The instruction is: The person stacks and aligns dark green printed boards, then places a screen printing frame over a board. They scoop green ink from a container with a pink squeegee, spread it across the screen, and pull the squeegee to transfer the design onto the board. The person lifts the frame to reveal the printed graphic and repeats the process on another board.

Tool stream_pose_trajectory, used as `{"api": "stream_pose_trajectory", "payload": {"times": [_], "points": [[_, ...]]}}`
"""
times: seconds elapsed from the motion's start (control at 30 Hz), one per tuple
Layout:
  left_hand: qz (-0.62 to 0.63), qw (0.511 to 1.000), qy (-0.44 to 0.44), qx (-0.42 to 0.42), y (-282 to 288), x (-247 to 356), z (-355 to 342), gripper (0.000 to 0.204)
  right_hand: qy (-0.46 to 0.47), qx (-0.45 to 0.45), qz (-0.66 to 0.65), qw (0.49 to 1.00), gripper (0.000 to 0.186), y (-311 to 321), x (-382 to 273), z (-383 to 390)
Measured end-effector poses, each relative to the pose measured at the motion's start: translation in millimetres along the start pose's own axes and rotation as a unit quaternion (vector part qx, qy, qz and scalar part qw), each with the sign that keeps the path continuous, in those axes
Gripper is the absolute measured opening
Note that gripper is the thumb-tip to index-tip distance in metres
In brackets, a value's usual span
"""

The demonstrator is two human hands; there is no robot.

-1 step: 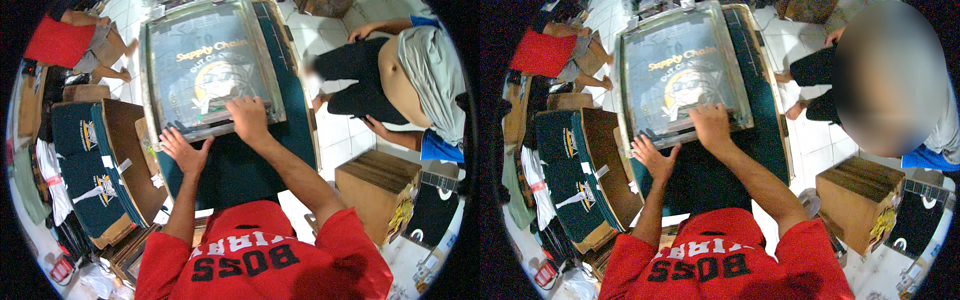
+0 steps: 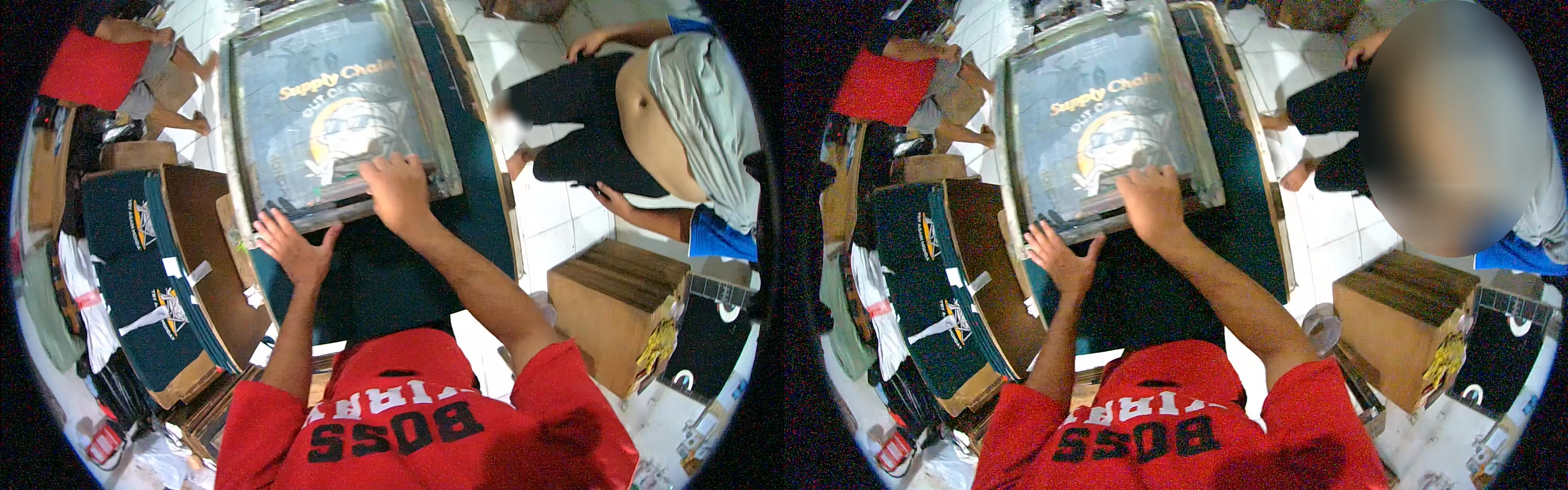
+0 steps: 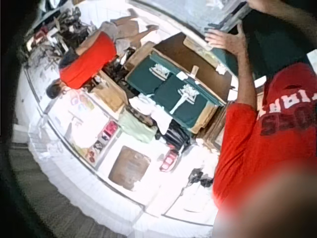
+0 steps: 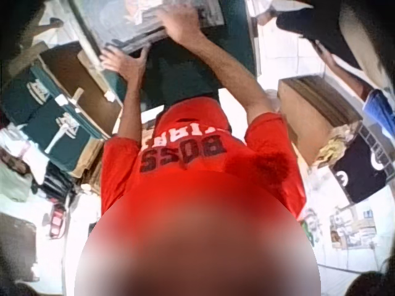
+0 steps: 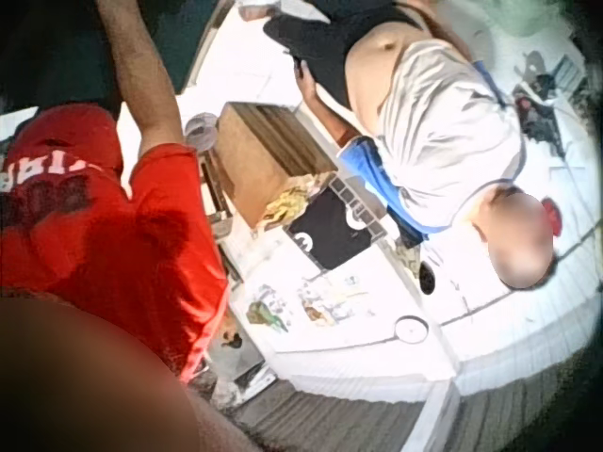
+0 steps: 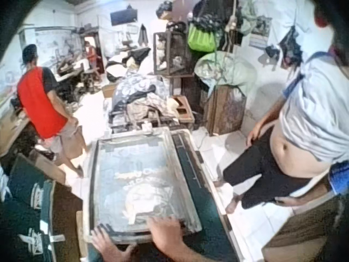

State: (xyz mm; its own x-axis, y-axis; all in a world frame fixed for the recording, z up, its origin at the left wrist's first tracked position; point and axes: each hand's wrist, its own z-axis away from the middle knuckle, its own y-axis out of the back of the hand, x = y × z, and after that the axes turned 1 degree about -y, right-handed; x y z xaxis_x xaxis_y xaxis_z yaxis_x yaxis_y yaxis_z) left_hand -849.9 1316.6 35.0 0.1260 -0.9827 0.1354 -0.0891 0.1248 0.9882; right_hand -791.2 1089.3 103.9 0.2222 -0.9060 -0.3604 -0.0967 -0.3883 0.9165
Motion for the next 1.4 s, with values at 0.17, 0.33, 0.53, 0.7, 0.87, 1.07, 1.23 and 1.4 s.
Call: {"api": "stream_pose_trajectory", "payload": {"times": [0.17, 0.33, 0.53, 0.7, 0.87, 1.07, 1.23, 1.4], "points": [[-0.042, 0.997, -0.062, 0.031, -12, -14, 2, 0.126, -0.011, -0.037, 0.033, 0.999, 0.022, -7, 1, -3], [-0.045, 0.997, -0.064, 0.023, -15, -20, 0, 0.126, -0.033, -0.005, -0.015, 0.999, 0.021, -8, -2, -2], [-0.028, 0.998, -0.053, 0.025, -11, -16, 1, 0.124, -0.006, 0.033, -0.002, 0.999, 0.02, -2, 5, 0], [-0.017, 0.999, -0.043, 0.024, -7, -11, 2, 0.124, 0.039, 0.05, -0.008, 0.998, 0.019, -4, 17, -8], [-0.041, 0.999, -0.034, 0.007, -1, -4, -1, 0.133, 0.079, 0.064, 0.003, 0.995, 0.018, -13, 40, -66], [-0.017, 0.999, -0.029, -0.007, 6, 2, -2, 0.133, 0.092, 0.048, 0.008, 0.995, 0.021, -25, 68, -156], [-0.011, 1.0, -0.02, -0.019, 8, 3, -1, 0.133, 0.095, 0.07, -0.026, 0.993, 0.028, -19, 63, -148], [-0.026, 0.999, -0.013, -0.025, 8, 4, 0, 0.135, 0.075, -0.005, 0.043, 0.996, 0.008, -12, 46, -90]]}}
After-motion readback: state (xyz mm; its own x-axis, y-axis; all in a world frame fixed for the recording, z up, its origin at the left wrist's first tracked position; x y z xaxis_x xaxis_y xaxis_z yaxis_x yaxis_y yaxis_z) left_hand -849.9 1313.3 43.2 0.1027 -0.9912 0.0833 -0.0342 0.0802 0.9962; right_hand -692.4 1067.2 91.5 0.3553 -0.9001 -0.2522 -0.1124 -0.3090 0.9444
